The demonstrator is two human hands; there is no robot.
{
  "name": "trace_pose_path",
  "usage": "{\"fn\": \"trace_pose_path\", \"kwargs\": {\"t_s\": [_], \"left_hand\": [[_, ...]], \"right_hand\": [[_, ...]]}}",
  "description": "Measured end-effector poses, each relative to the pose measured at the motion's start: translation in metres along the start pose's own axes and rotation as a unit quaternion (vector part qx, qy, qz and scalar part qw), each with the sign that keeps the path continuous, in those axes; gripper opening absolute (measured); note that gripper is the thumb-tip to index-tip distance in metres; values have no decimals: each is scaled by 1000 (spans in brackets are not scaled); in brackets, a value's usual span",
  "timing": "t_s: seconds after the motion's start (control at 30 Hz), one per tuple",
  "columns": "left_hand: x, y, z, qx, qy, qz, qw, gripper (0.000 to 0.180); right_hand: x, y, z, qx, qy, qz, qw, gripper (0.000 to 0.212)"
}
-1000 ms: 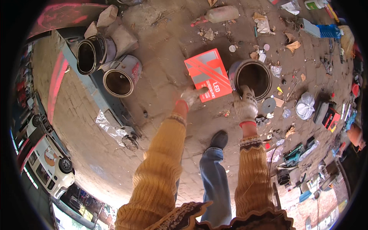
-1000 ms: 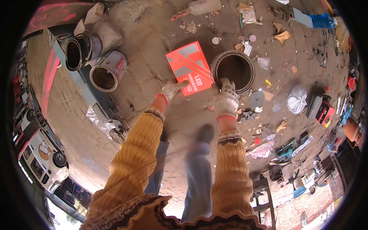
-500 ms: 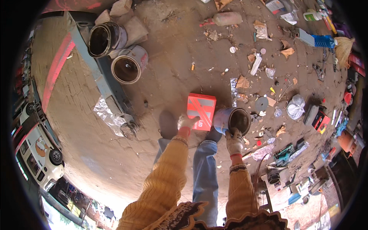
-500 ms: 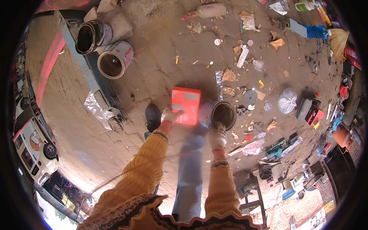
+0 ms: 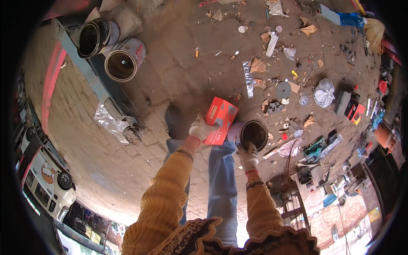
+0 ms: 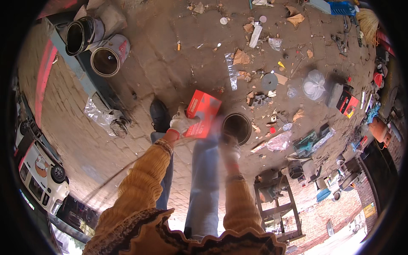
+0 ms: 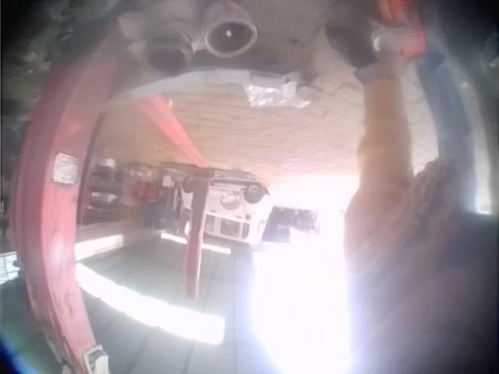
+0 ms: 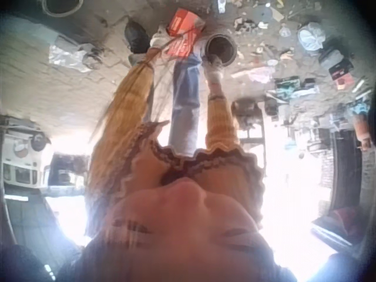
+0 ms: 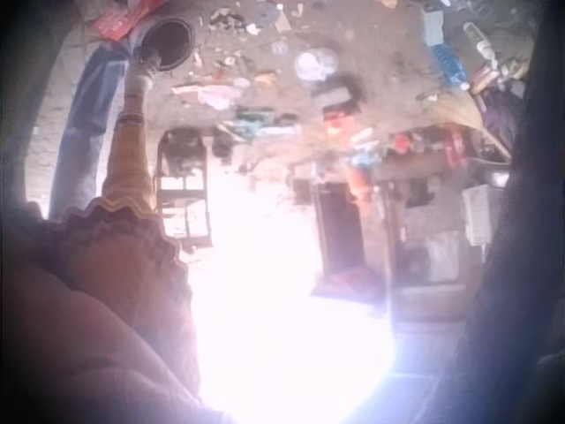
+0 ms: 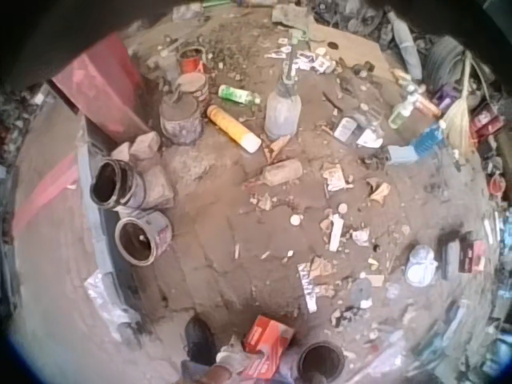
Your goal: The person walks through a cluttered workshop, picks up a white bottle and a red spray can, then picks up a red LED box and a blue bucket. They open the LED box, remove a black item, and place it on a workbench before walking away.
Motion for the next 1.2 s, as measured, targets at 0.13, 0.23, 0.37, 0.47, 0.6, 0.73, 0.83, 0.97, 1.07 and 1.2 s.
{"fn": "trace_pose_path", "kwargs": {"t_s": [0.13, 0.23, 0.37, 0.47, 0.6, 0.73, 0.83, 0.97, 1.07, 1.2], "left_hand": [[-88, -23, -37, 64, 163, -5, 985, 74], [-184, -69, -37, 27, 280, -121, 952, 59], [-318, -130, -3, 54, 342, -220, 912, 58], [-409, -175, 31, 14, 357, -255, 898, 60], [-510, -220, 91, -155, 250, -288, 912, 62], [-574, -233, 178, -312, -2, -240, 919, 71], [-614, -242, 244, -389, -97, -262, 878, 79], [-648, -232, 339, -525, -119, -246, 806, 78], [-675, -216, 427, -547, -170, -281, 770, 82], [-699, -172, 561, -715, -158, -287, 618, 76]], "right_hand": [[-63, -42, 34, -126, -216, -11, 968, 32], [-101, -68, 7, 100, -62, 9, 993, 37], [-167, -94, 6, 572, 116, 5, 812, 57], [-203, -143, 51, 589, 79, 29, 804, 62], [-263, -229, 160, 224, -201, 2, 954, 54], [-336, -263, 264, -257, -334, -37, 906, 39], [-391, -267, 333, -306, -504, 2, 807, 40], [-415, -248, 351, -289, -411, 29, 864, 47], [-434, -208, 361, -296, -426, 53, 854, 64], [-444, -128, 364, -335, -374, 81, 861, 75]]}}
Point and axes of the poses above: each hand's wrist, its own x-axis towards the middle knuckle, its own y-axis out of the palm, z = x × y, the point moved 10 cm from there along x, towards the middle knuckle, and after that the axes turned 9 degrees about -y, right-handed, at the moved point
